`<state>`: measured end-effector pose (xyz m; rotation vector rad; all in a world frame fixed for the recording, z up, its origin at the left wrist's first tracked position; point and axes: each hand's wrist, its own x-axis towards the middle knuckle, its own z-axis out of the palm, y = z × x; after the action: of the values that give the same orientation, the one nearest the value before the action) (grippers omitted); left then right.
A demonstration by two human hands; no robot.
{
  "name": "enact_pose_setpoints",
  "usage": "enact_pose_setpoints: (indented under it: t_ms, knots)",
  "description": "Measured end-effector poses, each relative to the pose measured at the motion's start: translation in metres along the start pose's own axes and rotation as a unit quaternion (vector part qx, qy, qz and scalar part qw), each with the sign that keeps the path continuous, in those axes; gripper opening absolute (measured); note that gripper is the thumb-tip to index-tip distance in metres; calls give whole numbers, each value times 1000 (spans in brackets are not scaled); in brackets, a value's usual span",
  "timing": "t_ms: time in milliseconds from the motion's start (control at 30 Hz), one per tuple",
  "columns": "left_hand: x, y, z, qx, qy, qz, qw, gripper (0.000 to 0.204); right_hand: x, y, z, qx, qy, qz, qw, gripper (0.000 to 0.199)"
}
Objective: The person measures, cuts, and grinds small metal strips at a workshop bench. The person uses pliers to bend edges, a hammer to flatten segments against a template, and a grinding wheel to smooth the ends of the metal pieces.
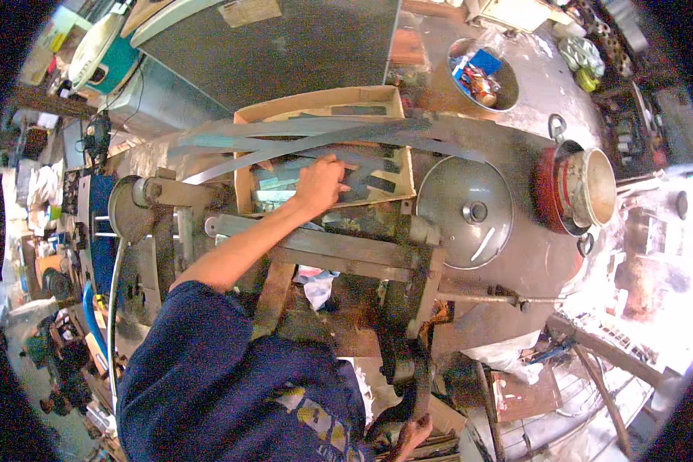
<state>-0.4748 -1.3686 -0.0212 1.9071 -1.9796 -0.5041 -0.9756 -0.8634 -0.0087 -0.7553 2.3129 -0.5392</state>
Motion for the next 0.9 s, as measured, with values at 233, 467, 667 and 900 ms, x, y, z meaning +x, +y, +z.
enact_pose_setpoints:
  t_ms: [233, 467, 667, 900]
  knots:
    - [15, -56, 3, -181, -74, -32, 980, 26, -56, -58, 12, -68, -15, 10, 998, 33]
    - [10, -46, -78, -356, -245, -41, 901, 24, -83, -60, 28, 8, -32, 48, 998, 37]
    - [-60, 18, -89, -255, -113, 99, 955, 19, -105, -83, 36, 278, -192, 116, 934, 36]
    - [-111, 49, -57, -126, -20, 258, 958, 27, -145, -158, -2, 41, -81, 156, 984, 42]
